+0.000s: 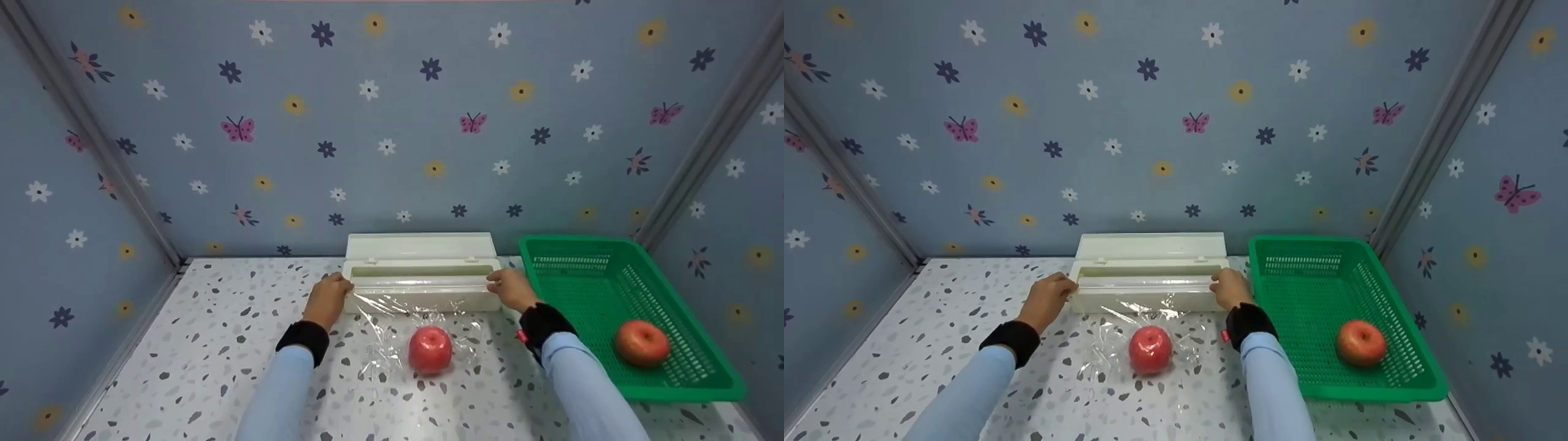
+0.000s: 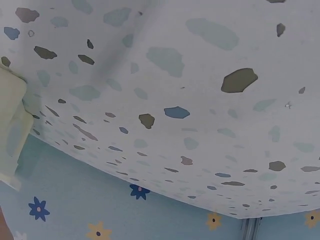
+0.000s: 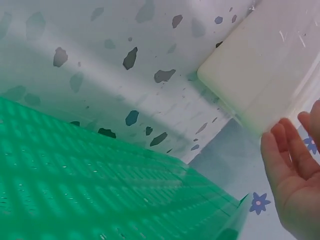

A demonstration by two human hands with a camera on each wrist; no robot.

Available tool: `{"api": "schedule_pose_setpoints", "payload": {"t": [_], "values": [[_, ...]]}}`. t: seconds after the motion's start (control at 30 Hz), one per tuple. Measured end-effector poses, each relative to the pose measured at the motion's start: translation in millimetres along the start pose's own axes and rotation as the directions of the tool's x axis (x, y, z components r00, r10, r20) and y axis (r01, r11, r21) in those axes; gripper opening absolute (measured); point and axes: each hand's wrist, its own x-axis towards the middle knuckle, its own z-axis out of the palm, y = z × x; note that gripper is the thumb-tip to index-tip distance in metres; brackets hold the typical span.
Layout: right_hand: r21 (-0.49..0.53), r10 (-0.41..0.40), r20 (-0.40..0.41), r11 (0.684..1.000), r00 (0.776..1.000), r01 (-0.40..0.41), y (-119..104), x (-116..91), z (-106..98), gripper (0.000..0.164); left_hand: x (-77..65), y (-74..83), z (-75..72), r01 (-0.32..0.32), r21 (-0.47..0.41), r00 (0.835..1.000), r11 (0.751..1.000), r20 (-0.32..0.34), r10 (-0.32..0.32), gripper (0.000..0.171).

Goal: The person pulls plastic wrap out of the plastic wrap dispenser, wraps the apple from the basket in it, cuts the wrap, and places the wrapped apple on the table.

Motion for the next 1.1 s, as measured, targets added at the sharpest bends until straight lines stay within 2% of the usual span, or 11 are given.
{"api": "schedule_pose_setpoints", "payload": {"t": [0.2,0.33,0.43,0.5,0.63,0.7,0.77,0.87,0.93,1.0,1.1], "values": [[-0.058,-0.055,-0.185,0.997,0.981,0.045,-18.3,-5.2,13.2,0.023,-5.5,-1.4,-10.1,-0.013,0.005,0.998,1.0,0.058,0.012,0.027],[-0.086,-0.146,-0.254,0.988,0.956,0.128,-41.2,-21.1,28.2,0.022,-15.9,5.1,-17.5,-0.057,0.021,0.998,0.998,0.021,0.057,0.033],[-0.109,-0.216,-0.221,0.975,0.951,0.196,-55.5,-46.6,44.6,0.028,-29.7,25.6,-17.9,-0.127,-0.016,0.992,0.992,-0.005,0.127,0.031],[-0.158,-0.25,-0.166,0.962,0.954,0.224,-61.3,-66.6,58.8,0.04,-42.4,45.9,-15.1,-0.177,-0.04,0.984,0.983,0.022,0.178,0.031],[-0.324,-0.297,-0.034,0.907,0.954,0.27,-63.9,-97.4,89.5,0.077,-69.8,89.0,-4.7,-0.227,-0.057,0.957,0.972,0.171,0.234,0.046],[-0.386,-0.305,-0.004,0.879,0.952,0.28,-61.5,-104.4,101.8,0.087,-78.1,106.1,4.8,-0.251,-0.037,0.938,0.967,0.239,0.252,0.06],[-0.422,-0.326,-0.027,0.861,0.945,0.285,-58.5,-104.8,111.7,0.089,-82.0,117.6,14.2,-0.286,0.016,0.919,0.958,0.288,0.269,0.073],[-0.423,-0.327,-0.085,0.867,0.941,0.263,-55.3,-101.2,120.3,0.084,-81.9,126.0,29.0,-0.354,0.113,0.899,0.928,0.315,0.305,0.083],[-0.384,-0.316,-0.117,0.888,0.941,0.251,-53.6,-98.0,122.9,0.079,-80.7,127.5,37.2,-0.384,0.166,0.895,0.908,0.31,0.321,0.082],[-0.327,-0.304,-0.132,0.912,0.943,0.249,-52.9,-95.9,122.4,0.075,-78.5,127.9,44.6,-0.389,0.188,0.899,0.902,0.289,0.328,0.078],[-0.238,-0.286,-0.137,0.939,0.948,0.249,-52.1,-94.4,118.9,0.069,-74.9,128.3,50.7,-0.373,0.165,0.913,0.913,0.243,0.329,0.073]]}}
